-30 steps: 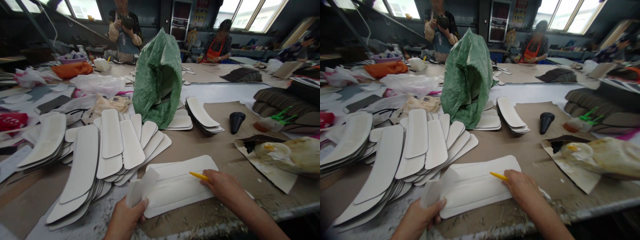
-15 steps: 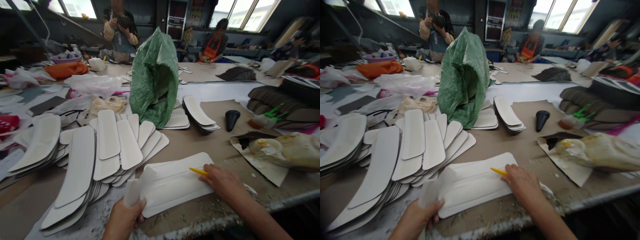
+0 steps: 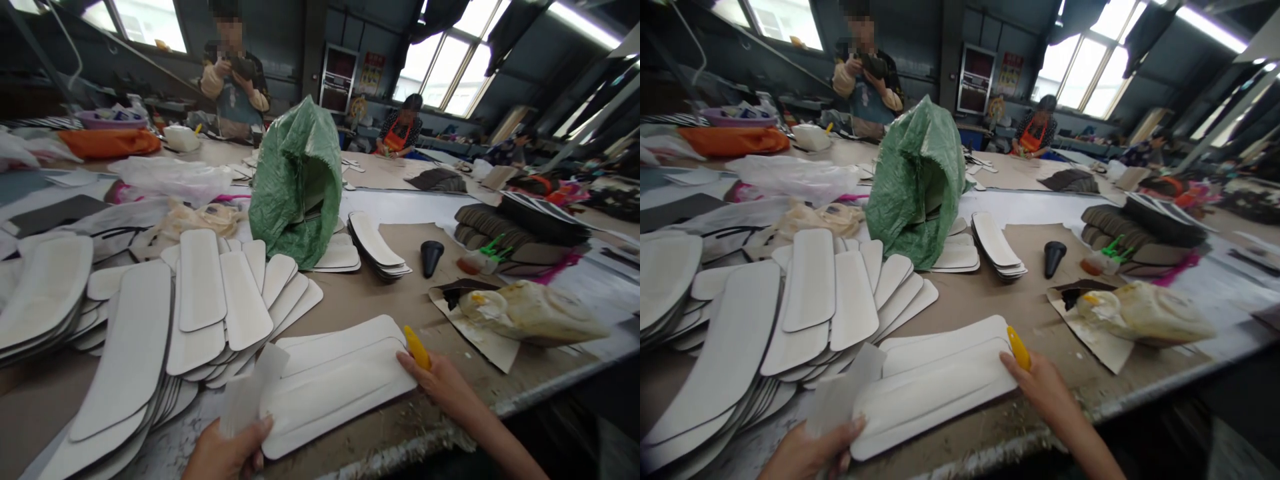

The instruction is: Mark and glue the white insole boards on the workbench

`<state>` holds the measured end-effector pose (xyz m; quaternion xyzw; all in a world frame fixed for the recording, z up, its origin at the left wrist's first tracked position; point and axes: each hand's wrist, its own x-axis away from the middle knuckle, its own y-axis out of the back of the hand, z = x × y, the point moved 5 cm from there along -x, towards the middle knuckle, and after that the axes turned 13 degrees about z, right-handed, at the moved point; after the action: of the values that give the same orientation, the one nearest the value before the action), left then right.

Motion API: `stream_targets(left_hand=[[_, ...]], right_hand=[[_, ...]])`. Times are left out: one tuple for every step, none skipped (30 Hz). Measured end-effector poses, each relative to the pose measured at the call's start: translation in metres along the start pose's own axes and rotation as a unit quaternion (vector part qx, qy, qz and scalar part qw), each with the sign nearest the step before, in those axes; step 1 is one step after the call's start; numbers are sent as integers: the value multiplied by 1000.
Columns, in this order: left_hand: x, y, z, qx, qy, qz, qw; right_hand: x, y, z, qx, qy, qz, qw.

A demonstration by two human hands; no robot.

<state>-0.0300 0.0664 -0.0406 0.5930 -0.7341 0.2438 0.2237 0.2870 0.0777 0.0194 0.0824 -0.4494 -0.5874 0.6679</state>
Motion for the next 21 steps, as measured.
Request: stream_targets(left_hand=[[1,0,0,9,-6,11,1000],[2,0,1,23,-13,21,999],[4,-1,0,40,-22,29,999],[6,-1,0,62,-28,39,997],[8,-1,-1,91,-31,48,994],[10,-2,-2,126,-30,59,990],[11,-2,-2,161,-27,67,984],[13,-2,-3,189,-22,71,979],[13,-2,-4,207,-21,74,975],[14,-2,-4,216,-21,71,974],[14,-1,-4,216,-23,64,974],[15,1,-4,210,-25,55,976],[15,2,-4,203,-26,46,978],[15,3,-3,197,-30,40,979],[16,4,-2,193,-34,36,980],[16,5,-2,192,-38,35,980],[17,6,-2,190,-44,40,980],[17,6,-2,192,-46,49,979],[18,6,-3,198,-49,59,977],[19,5,-3,210,-50,70,974],[20,5,-3,226,-47,80,970]], right_hand=[[0,-4,-1,-38,-12,17,999],[0,-8,-2,-71,-23,29,997],[1,-11,-3,-95,-32,34,994],[2,-12,-4,-110,-38,31,993],[3,-12,-5,-118,-43,24,992],[5,-12,-5,-121,-49,17,991],[6,-11,-5,-119,-56,7,991],[7,-10,-5,-114,-63,-3,991],[8,-10,-5,-107,-71,-12,992],[9,-9,-4,-99,-76,-19,992],[11,-9,-2,-92,-79,-23,992],[12,-9,-1,-89,-84,-27,992],[14,-9,1,-92,-89,-31,991],[16,-10,3,-105,-92,-32,990],[18,-11,5,-131,-90,-32,987],[20,-13,7,-171,-81,-27,982],[22,-16,10,-223,-70,-16,972],[24,-20,12,-282,-55,0,958],[26,-24,15,-338,-41,16,940],[27,-29,17,-385,-30,30,922],[28,-32,19,-421,-24,40,906]])
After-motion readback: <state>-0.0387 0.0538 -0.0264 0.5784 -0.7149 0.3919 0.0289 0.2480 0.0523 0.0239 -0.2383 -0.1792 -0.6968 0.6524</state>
